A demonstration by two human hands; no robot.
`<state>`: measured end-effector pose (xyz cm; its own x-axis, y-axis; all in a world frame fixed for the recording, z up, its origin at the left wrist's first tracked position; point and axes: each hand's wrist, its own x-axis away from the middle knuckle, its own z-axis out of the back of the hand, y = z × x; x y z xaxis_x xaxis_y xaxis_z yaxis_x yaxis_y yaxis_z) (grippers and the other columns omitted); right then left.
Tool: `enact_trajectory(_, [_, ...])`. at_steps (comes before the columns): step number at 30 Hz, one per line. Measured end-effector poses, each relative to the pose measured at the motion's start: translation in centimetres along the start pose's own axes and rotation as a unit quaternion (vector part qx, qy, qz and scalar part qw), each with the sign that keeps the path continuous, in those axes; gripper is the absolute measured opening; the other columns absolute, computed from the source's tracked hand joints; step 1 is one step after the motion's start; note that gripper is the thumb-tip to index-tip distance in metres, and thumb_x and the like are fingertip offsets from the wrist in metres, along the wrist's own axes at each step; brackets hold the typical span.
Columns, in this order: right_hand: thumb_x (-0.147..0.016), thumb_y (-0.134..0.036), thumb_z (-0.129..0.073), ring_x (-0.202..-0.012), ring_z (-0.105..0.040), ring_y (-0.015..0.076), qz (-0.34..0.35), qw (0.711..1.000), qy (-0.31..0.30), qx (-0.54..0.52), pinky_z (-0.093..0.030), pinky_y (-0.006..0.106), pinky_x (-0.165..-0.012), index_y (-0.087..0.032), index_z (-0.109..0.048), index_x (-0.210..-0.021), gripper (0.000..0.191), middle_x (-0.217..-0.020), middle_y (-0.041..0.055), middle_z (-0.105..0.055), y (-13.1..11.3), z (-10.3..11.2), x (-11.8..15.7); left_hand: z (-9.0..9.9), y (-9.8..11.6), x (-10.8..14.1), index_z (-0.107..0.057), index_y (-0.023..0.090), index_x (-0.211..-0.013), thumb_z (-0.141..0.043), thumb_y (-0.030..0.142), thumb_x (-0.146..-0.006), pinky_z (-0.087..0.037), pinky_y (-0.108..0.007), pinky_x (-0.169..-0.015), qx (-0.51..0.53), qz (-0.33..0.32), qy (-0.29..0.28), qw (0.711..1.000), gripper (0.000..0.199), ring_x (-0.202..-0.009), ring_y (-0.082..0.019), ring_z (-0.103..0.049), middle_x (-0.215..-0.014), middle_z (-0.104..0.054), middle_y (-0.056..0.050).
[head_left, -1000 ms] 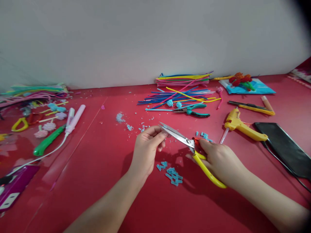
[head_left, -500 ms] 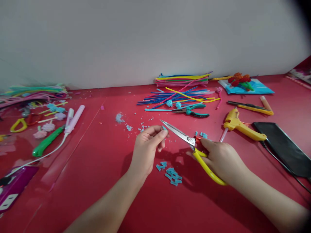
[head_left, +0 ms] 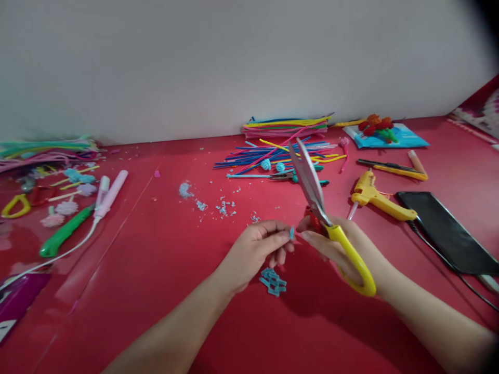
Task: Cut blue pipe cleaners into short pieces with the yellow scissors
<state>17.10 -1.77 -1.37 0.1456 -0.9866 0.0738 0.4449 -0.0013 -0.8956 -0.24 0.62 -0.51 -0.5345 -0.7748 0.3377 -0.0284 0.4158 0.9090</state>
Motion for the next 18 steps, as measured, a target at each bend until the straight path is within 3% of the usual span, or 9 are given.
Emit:
enact_trajectory(3, [-0.077,-0.045,-0.043,-0.042,-0.039,0.0074,-0.021,0.994,-0.037,-0.098,-0.034,0.021,-0.042,-0.019,-0.047,-0.079,0.026,-0.053,-0.0059,-0.043,0.0,0.0,0.0,-0.3,0.0,0.2,-0.057,0.014,-0.071,-0.051,0.029,-0.076,-0.030,-0.016,-0.042,-0.018,0.024,-0.040,0.999,0.017,-0.047,-0.004,-0.047,-0.065,-0.056,-0.001])
enact_trajectory(7, [-0.076,-0.038,-0.046,-0.040,-0.038,0.0069,-0.067,0.989,-0.086,-0.099,-0.034,0.020,-0.041,-0.019,-0.044,-0.075,0.019,-0.048,-0.0076,-0.039,-1.1,0.5,0.2,-0.4,0.1,0.2,-0.057,0.014,-0.071,-0.051,0.028,-0.076,-0.031,-0.017,-0.042,-0.033,0.035,-0.054,0.997,0.016,-0.048,-0.006,-0.047,-0.065,-0.057,-0.002])
enact_trajectory(13, [-0.074,-0.033,-0.047,-0.043,-0.039,0.0058,-0.036,0.997,-0.060,-0.034,-0.033,0.018,-0.041,-0.019,-0.047,-0.071,0.014,-0.054,-0.0051,-0.045,-1.8,0.6,0.3,-0.4,0.1,0.1,-0.060,0.014,-0.074,-0.050,0.030,-0.077,-0.030,-0.017,-0.041,-0.089,0.008,-0.040,0.995,0.019,-0.047,-0.006,-0.043,-0.062,-0.056,-0.002])
enact_trajectory(18, [-0.073,-0.034,-0.049,-0.043,-0.037,0.0062,-0.039,0.999,0.021,-0.006,-0.032,0.018,-0.041,-0.019,-0.048,-0.069,0.015,-0.052,-0.0058,-0.041,-1.4,0.5,0.2,-0.3,0.0,0.2,-0.059,0.014,-0.072,-0.054,0.030,-0.073,-0.028,-0.017,-0.039,-0.074,0.014,-0.020,0.997,0.017,-0.045,-0.005,-0.041,-0.063,-0.056,-0.001])
